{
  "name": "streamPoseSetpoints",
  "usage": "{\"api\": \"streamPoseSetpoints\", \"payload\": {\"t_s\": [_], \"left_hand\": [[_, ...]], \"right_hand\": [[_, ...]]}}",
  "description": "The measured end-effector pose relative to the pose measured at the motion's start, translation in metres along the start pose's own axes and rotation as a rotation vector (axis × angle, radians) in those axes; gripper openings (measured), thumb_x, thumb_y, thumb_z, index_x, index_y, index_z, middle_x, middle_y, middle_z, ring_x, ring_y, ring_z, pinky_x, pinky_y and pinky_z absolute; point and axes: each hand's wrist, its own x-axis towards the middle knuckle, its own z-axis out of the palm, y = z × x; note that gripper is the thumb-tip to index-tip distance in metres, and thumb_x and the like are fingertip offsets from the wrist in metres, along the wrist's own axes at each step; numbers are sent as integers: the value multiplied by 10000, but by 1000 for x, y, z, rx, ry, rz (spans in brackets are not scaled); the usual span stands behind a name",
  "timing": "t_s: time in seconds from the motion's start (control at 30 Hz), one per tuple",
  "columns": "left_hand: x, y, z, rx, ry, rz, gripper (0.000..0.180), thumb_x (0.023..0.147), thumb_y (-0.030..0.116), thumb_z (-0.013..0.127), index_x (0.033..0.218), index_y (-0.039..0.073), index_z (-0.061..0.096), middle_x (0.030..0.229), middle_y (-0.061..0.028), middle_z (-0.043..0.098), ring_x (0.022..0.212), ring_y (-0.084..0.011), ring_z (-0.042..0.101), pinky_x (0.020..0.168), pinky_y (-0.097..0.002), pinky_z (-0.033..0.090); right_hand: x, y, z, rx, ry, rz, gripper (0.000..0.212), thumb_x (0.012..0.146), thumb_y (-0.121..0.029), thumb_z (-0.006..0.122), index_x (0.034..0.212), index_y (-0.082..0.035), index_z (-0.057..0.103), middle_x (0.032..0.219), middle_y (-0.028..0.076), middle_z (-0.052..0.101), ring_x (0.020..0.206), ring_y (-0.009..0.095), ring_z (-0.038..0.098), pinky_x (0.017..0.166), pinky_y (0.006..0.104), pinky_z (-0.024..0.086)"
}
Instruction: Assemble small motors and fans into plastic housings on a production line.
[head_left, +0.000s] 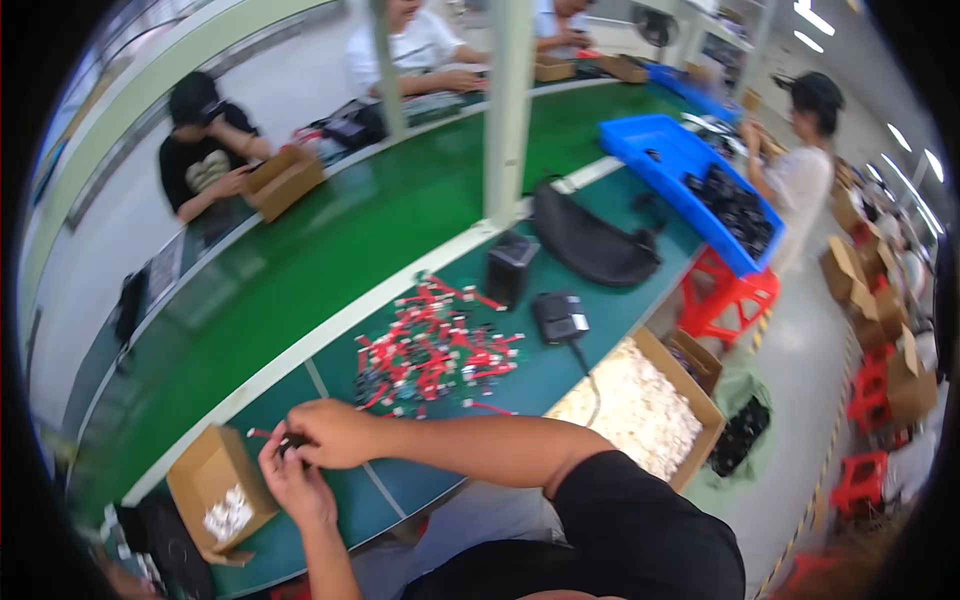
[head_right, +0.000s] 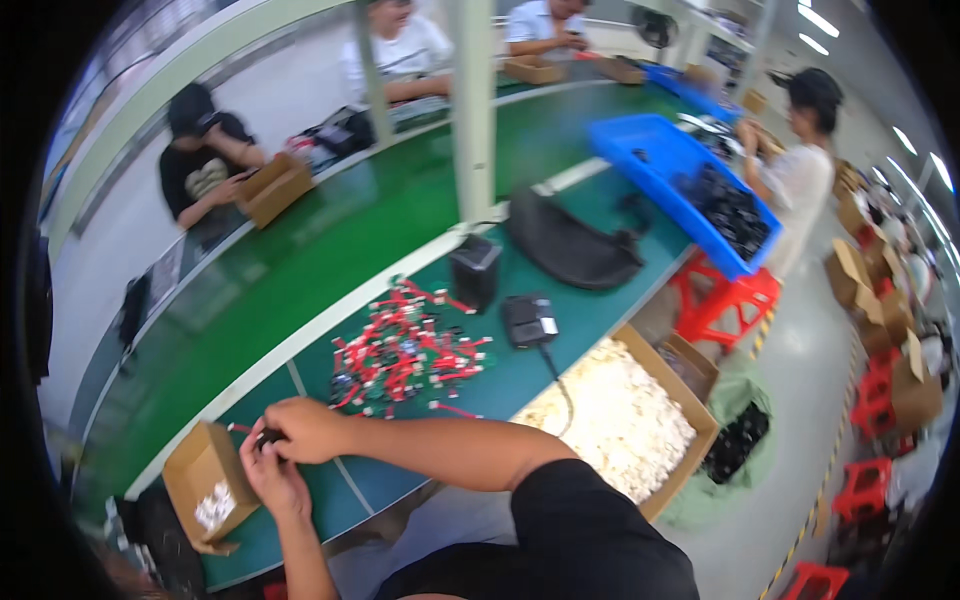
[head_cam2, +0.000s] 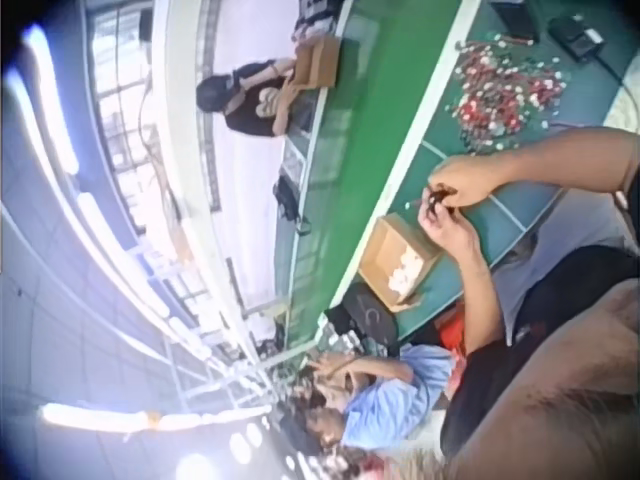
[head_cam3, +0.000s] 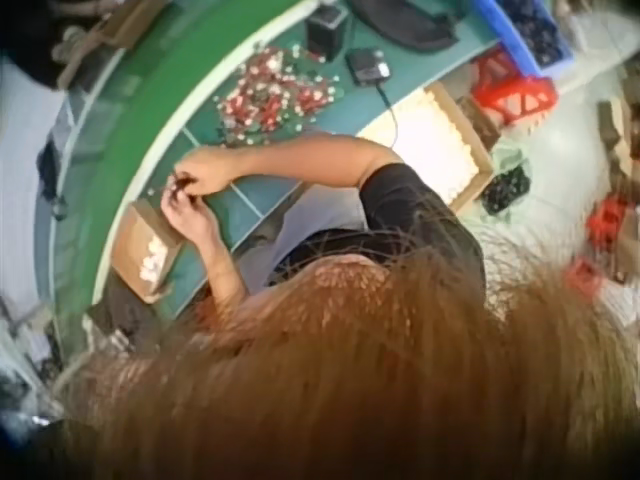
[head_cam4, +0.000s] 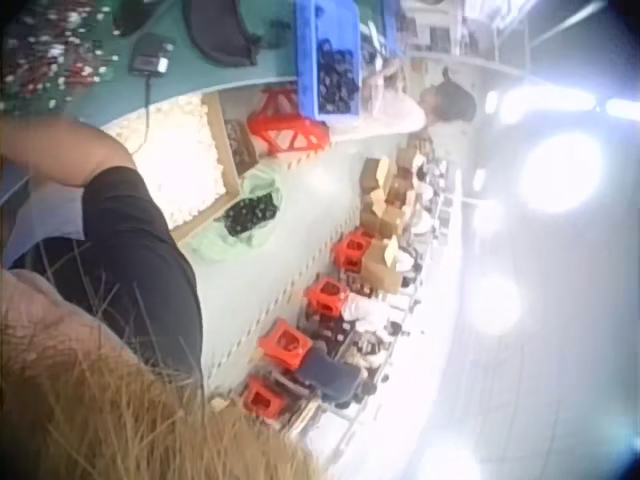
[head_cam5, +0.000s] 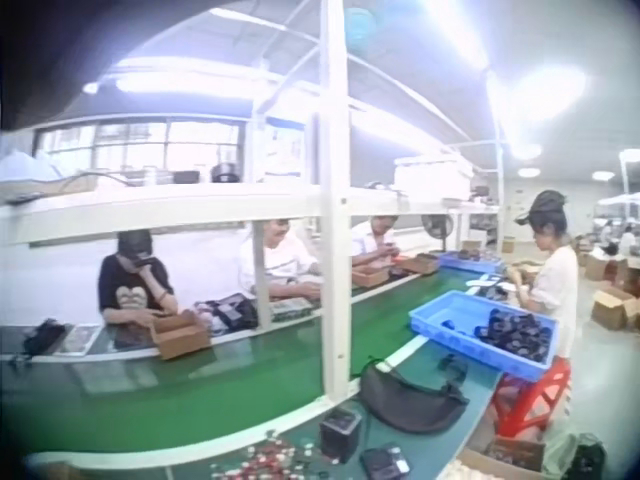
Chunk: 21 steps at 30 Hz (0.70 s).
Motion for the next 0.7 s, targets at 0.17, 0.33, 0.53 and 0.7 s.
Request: {"api": "streamPoseSetpoints", "payload": {"t_s": [0.17, 0.33, 0.53, 0.7], "left_hand": [[-6, -2, 9, 50, 23, 71, 309, 1047, 16, 498, 1353, 15, 448, 1507, -193, 478, 1280, -263, 560, 1092, -394, 487], [-10, 10, -6, 6, 111, 50, 348, 1053, 98, 556, 1375, -3, 470, 1464, -186, 518, 1238, -274, 594, 1054, -420, 526], [-1, 14, 14, -20, 107, 16, 333, 1019, 46, 596, 1338, -13, 526, 1379, -196, 580, 1197, -250, 620, 944, -376, 608], [-8, 30, 13, -35, 117, 17, 362, 981, -36, 613, 1333, -18, 533, 1386, -201, 578, 1146, -227, 658, 869, -324, 637]], "right_hand": [[-1, -13, -12, 40, -25, 39, 262, 810, -169, 747, 915, -18, 562, 825, 151, 607, 805, 359, 635, 698, 449, 504], [2, -26, -8, 183, -107, -45, 326, 800, -171, 775, 1003, -6, 581, 952, 155, 603, 847, 322, 653, 746, 405, 535], [7, -21, -26, 66, -164, 5, 464, 776, -218, 827, 1127, -25, 592, 987, 148, 623, 897, 322, 659, 760, 417, 535], [10, -30, -22, 89, -202, -7, 492, 761, -169, 854, 1155, -38, 589, 968, 108, 612, 853, 266, 638, 742, 379, 525]]}}
